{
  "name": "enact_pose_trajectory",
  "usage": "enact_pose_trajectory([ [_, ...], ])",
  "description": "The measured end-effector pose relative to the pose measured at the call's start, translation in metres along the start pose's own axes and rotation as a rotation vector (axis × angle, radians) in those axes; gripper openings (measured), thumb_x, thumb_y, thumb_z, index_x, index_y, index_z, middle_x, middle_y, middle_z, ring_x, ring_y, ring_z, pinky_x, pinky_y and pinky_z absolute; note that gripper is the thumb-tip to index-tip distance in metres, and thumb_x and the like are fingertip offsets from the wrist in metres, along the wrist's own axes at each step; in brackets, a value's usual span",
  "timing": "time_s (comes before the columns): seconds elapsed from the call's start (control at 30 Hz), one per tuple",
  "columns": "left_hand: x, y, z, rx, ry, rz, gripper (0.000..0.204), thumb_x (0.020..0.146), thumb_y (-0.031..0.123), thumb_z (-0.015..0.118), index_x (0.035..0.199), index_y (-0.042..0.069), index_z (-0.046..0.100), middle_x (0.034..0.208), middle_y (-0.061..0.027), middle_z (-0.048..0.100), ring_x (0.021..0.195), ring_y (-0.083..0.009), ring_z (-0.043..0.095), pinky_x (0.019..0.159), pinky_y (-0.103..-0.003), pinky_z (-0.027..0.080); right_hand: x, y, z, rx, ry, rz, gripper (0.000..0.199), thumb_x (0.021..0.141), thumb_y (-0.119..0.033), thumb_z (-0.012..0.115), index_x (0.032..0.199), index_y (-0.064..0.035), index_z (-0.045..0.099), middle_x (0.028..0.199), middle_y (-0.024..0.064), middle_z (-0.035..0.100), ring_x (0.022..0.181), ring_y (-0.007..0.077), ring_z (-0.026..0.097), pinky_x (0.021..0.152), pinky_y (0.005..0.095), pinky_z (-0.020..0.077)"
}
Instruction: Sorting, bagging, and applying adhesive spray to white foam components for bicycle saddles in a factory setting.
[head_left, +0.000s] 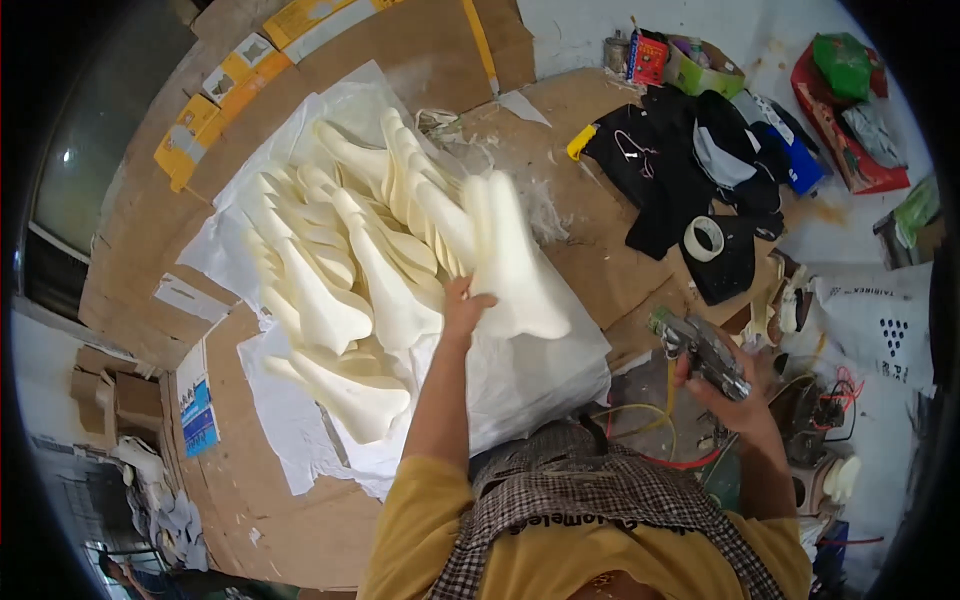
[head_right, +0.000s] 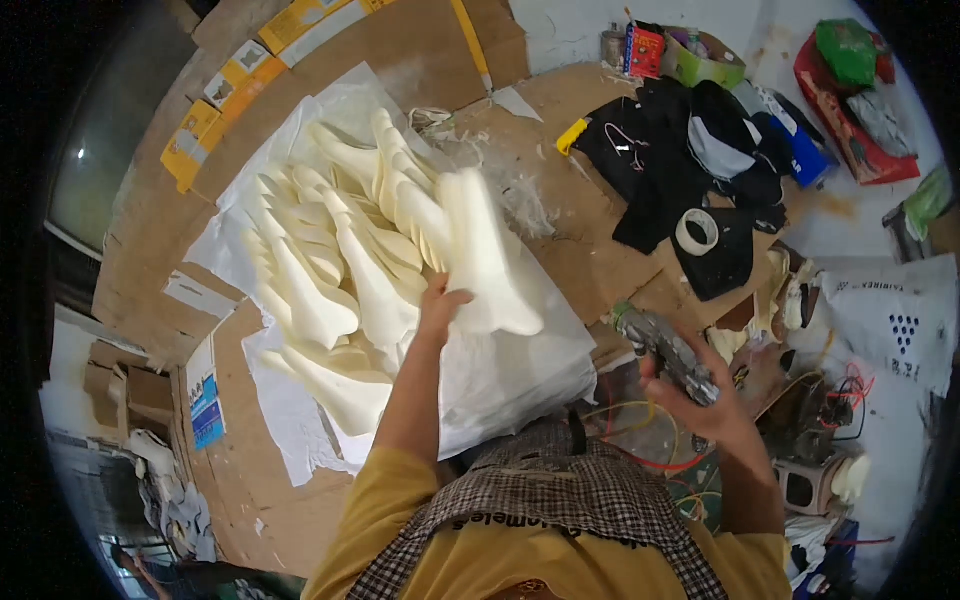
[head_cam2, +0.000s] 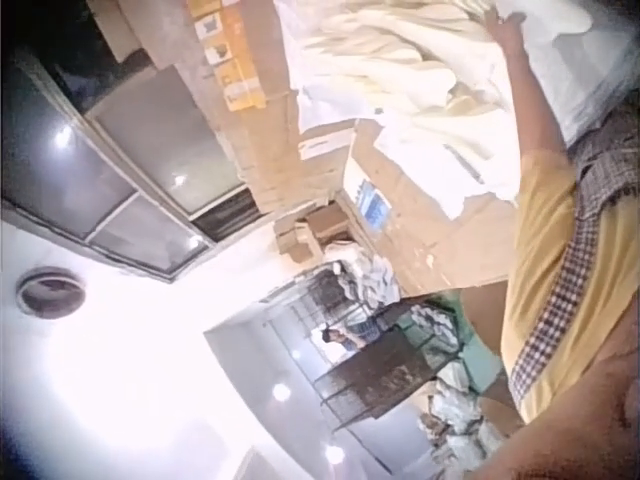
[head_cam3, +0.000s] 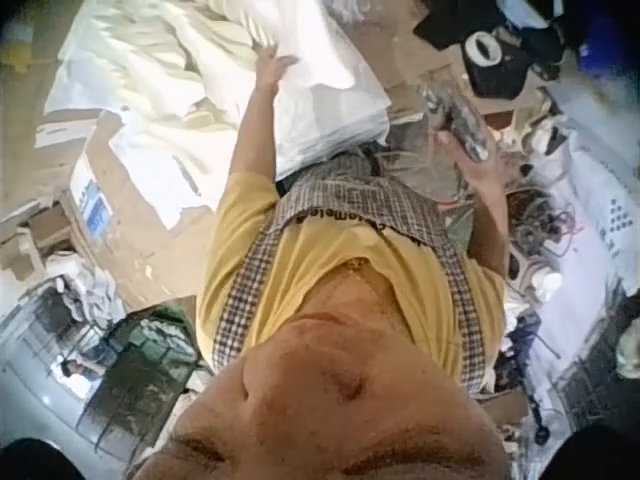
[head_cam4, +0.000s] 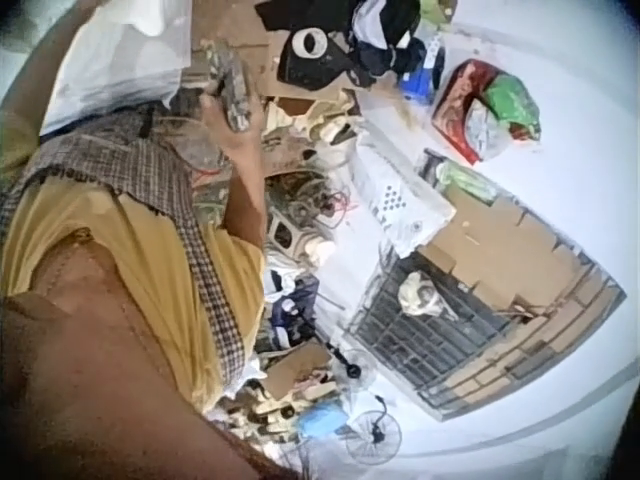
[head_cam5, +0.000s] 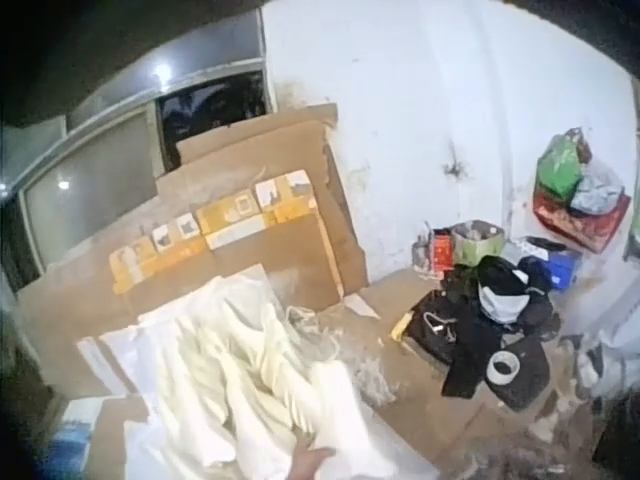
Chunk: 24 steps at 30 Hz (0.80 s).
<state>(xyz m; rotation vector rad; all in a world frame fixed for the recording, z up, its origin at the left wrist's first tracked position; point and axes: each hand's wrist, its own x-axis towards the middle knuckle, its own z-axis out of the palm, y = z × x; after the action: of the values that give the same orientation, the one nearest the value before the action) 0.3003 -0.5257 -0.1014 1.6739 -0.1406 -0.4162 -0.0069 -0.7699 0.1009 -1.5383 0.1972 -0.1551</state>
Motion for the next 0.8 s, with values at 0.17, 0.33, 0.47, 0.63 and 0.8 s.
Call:
enact_pose_trajectory([
  [0.17, 0.034, -0.037, 0.033, 0.15, 0.173, 0.187, 0.048, 0.055, 0.011, 0.069, 0.1, -0.003, 0.063, 0.107, -0.0127, 0.049, 0.096, -0.0248, 0.055, 0.077, -0.032, 0.047, 0.003, -0.013, -0.011, 0.002, -0.085, -0.038, 0.058, 0.079, -0.004, 0.064, 0.131, 0.0013, 0.037, 0.095, 0.0048, 0.058, 0.086, 0.0112, 0.055, 0.078, 0.0266, 0.0459],
  [0.33, -0.035, 0.003, 0.002, -0.068, 0.132, 0.113, 0.039, 0.065, 0.01, 0.066, 0.102, 0.0, 0.06, 0.095, -0.0082, 0.059, 0.088, -0.0184, 0.055, 0.077, -0.028, 0.044, 0.01, -0.004, -0.02, 0.001, -0.095, 0.035, 0.057, 0.079, -0.006, 0.064, 0.129, 0.0009, 0.04, 0.095, 0.0044, 0.058, 0.086, 0.0098, 0.054, 0.078, 0.0255, 0.0449],
  [0.47, -0.101, 0.018, -0.066, -0.367, 0.322, 0.025, 0.043, 0.067, 0.003, 0.063, 0.109, -0.001, 0.053, 0.093, -0.0071, 0.061, 0.083, -0.0182, 0.058, 0.077, -0.028, 0.046, 0.02, 0.014, -0.017, -0.164, -0.002, 0.086, 0.052, 0.079, -0.006, 0.066, 0.126, 0.0005, 0.045, 0.096, 0.0025, 0.058, 0.086, 0.0061, 0.052, 0.075, 0.0221, 0.0434],
  [0.63, -0.127, 0.016, -0.107, -0.425, 0.439, 0.074, 0.048, 0.066, 0.001, 0.057, 0.112, -0.006, 0.05, 0.103, -0.0111, 0.058, 0.092, -0.0228, 0.057, 0.082, -0.031, 0.046, 0.047, -0.027, 0.005, 0.025, -0.048, -0.087, 0.053, 0.078, -0.008, 0.066, 0.126, 0.0004, 0.044, 0.095, 0.0034, 0.058, 0.084, 0.0067, 0.053, 0.073, 0.0224, 0.0441],
  [0.8, -0.101, 0.0, -0.093, -0.385, 0.409, 0.185, 0.045, 0.067, 0.002, 0.056, 0.111, -0.004, 0.051, 0.098, -0.01, 0.059, 0.088, -0.0204, 0.057, 0.08, -0.029, 0.045, 0.04, -0.005, -0.004, -0.079, -0.053, -0.005, 0.054, 0.078, -0.007, 0.066, 0.126, 0.0004, 0.043, 0.094, 0.0036, 0.057, 0.083, 0.0083, 0.054, 0.073, 0.0228, 0.0443],
])
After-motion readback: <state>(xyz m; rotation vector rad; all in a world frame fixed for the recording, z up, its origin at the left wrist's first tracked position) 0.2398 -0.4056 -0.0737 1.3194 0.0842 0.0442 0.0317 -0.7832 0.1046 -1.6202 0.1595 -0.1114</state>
